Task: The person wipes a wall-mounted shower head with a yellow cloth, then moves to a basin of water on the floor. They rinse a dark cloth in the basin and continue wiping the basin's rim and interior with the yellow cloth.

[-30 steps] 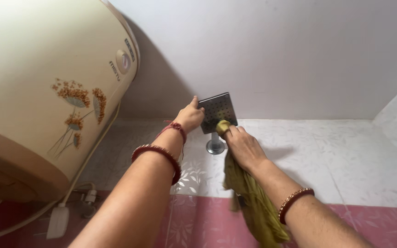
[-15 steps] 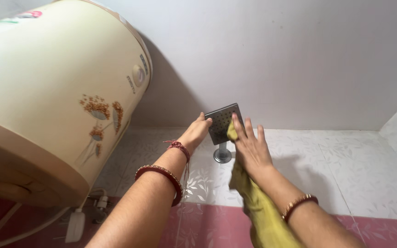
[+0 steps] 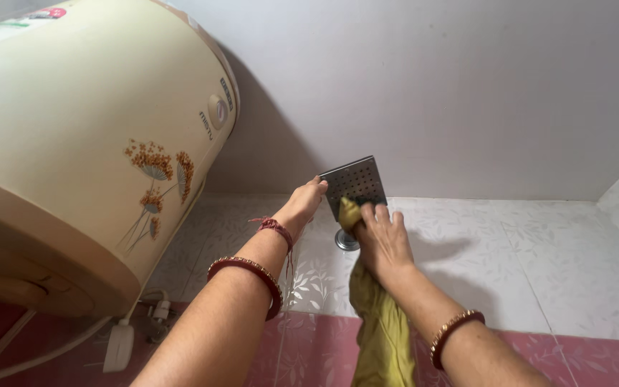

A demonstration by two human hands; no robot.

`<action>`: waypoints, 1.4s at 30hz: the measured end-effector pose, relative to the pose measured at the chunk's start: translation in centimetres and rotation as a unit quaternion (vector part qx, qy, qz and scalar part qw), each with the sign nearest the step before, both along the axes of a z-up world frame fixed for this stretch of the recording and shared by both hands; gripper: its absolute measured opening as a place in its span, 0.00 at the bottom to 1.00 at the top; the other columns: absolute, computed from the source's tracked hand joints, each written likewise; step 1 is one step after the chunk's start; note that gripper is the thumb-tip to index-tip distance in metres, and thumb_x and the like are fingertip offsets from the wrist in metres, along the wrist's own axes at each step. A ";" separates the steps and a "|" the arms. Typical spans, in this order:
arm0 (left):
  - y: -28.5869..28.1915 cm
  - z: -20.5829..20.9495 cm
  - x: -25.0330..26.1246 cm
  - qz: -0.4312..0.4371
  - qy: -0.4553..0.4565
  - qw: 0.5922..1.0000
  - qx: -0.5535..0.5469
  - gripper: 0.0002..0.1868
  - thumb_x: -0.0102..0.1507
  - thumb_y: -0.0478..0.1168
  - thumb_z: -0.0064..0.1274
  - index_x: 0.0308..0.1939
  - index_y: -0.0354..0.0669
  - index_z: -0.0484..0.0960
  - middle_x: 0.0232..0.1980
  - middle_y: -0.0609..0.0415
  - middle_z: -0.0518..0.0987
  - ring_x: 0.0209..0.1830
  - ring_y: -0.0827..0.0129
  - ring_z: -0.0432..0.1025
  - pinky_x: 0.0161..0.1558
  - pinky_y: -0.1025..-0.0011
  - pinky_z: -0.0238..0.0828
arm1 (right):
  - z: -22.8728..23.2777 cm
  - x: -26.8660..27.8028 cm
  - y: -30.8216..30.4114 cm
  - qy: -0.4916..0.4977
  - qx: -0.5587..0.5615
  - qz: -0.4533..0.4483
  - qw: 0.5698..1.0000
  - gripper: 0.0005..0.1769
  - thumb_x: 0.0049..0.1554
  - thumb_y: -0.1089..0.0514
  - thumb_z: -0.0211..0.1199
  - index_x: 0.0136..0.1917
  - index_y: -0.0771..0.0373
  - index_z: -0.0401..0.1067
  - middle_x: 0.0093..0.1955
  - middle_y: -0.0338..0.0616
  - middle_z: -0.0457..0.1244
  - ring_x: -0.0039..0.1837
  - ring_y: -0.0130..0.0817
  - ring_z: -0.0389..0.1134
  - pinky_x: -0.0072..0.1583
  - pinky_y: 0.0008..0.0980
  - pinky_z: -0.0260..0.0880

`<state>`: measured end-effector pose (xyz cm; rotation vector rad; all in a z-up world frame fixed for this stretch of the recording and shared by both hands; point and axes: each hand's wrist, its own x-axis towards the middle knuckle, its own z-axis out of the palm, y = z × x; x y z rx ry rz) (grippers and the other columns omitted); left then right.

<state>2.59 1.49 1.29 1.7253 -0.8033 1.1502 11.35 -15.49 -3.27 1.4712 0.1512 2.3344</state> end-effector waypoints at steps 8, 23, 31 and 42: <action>0.3 0.5 0.3 0.040 -0.038 0.998 0.029 0.37 0.69 0.52 0.32 0.80 0.45 0.47 0.84 0.54 0.47 0.84 0.61 0.41 0.79 0.59 0.39 | 1.4 -0.8 0.2 -0.030 -0.015 0.010 0.999 0.15 0.50 0.54 0.62 0.53 0.46 0.76 0.57 0.41 0.57 0.58 0.39 0.58 0.52 0.40 0.61; -1.3 -0.4 -0.1 0.252 -0.094 0.962 0.046 0.43 0.63 0.43 0.40 0.82 0.52 0.44 0.68 0.38 0.73 0.72 0.50 0.66 0.71 0.63 0.60 | 2.5 -3.1 -2.3 0.002 0.025 0.039 0.999 0.08 0.53 0.53 0.61 0.45 0.51 0.79 0.62 0.41 0.58 0.63 0.41 0.56 0.58 0.46 0.59; -2.4 -1.3 -2.4 0.359 -0.079 0.927 0.068 0.49 0.57 0.37 0.43 0.82 0.53 0.43 0.64 0.39 0.77 0.69 0.51 0.69 0.68 0.59 0.63 | -0.4 0.9 -3.6 0.126 0.053 0.003 0.991 0.12 0.56 0.56 0.60 0.54 0.53 0.75 0.57 0.41 0.61 0.62 0.37 0.59 0.58 0.42 0.63; -2.7 -1.4 -2.7 0.378 -0.050 0.921 0.080 0.49 0.58 0.38 0.42 0.83 0.56 0.40 0.66 0.43 0.76 0.69 0.53 0.69 0.69 0.57 0.63 | -0.6 0.8 -2.8 0.160 0.041 0.142 0.976 0.14 0.53 0.70 0.56 0.51 0.62 0.74 0.59 0.49 0.61 0.61 0.42 0.62 0.60 0.46 0.65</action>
